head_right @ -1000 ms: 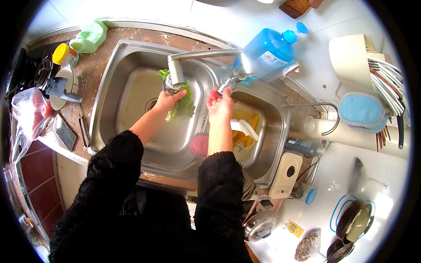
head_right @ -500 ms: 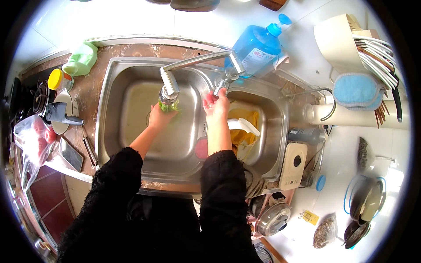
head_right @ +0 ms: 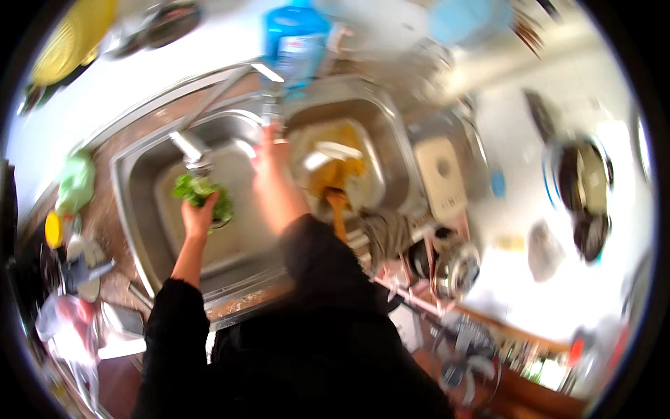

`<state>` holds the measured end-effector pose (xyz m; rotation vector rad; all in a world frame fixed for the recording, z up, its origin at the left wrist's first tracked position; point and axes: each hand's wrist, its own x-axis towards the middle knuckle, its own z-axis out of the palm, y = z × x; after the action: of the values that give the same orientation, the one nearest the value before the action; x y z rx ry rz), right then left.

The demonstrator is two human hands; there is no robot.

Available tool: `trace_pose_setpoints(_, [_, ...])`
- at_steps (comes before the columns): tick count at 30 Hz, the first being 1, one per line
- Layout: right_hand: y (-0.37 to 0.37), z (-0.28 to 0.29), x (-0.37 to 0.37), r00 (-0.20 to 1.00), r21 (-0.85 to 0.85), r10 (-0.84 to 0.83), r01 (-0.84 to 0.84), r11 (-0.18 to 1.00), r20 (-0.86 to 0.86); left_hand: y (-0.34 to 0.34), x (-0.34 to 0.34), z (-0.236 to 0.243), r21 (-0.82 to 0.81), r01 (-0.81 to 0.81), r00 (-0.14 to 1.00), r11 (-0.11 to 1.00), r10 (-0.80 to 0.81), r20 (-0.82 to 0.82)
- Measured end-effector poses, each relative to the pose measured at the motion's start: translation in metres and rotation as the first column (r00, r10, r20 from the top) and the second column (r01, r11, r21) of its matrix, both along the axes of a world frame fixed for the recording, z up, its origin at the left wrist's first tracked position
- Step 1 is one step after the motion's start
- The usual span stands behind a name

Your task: The person picks up a head of lettuce, removes individual leaves from it, carries the leaves to a kitchen sink, and rinses them under running water before placing them into a colander.

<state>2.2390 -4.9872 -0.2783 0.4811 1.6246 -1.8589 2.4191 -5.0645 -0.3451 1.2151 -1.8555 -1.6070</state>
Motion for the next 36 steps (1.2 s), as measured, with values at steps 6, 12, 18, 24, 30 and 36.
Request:
trace_pose_setpoints(6, [0.011,-0.014,0.095,0.878,0.329,0.145,0.015,0.944,-0.456,0.011,0.016,0.016,0.119,-0.100,0.963,0.988,0.126,-0.236])
trace_pose_setpoints(12, [0.056,0.041,0.136,0.665,0.267,0.226,-0.041,0.963,-0.712,0.021,0.027,0.047,0.127,-0.034,0.956,0.991,0.069,-0.285])
trace_pose_setpoints(18, [0.144,0.059,0.139,0.431,0.613,0.522,0.096,0.784,-0.736,-0.030,0.040,-0.035,0.020,0.068,0.993,0.998,-0.065,-0.097])
trace_pose_setpoints(24, [0.291,0.037,0.129,0.725,0.534,0.151,0.334,0.776,-0.672,-0.021,0.040,-0.010,0.046,-0.057,0.991,0.997,0.062,-0.118])
trace_pose_setpoints(30, [0.460,-0.075,0.083,0.858,0.788,0.093,0.415,0.455,-0.505,0.017,0.047,0.010,0.105,-0.081,0.989,0.991,0.093,-0.118])
trace_pose_setpoints(36, [0.529,-0.119,0.038,0.925,0.897,0.122,0.306,0.321,-0.359,0.033,0.050,0.006,0.043,-0.131,0.983,0.990,0.135,-0.122])
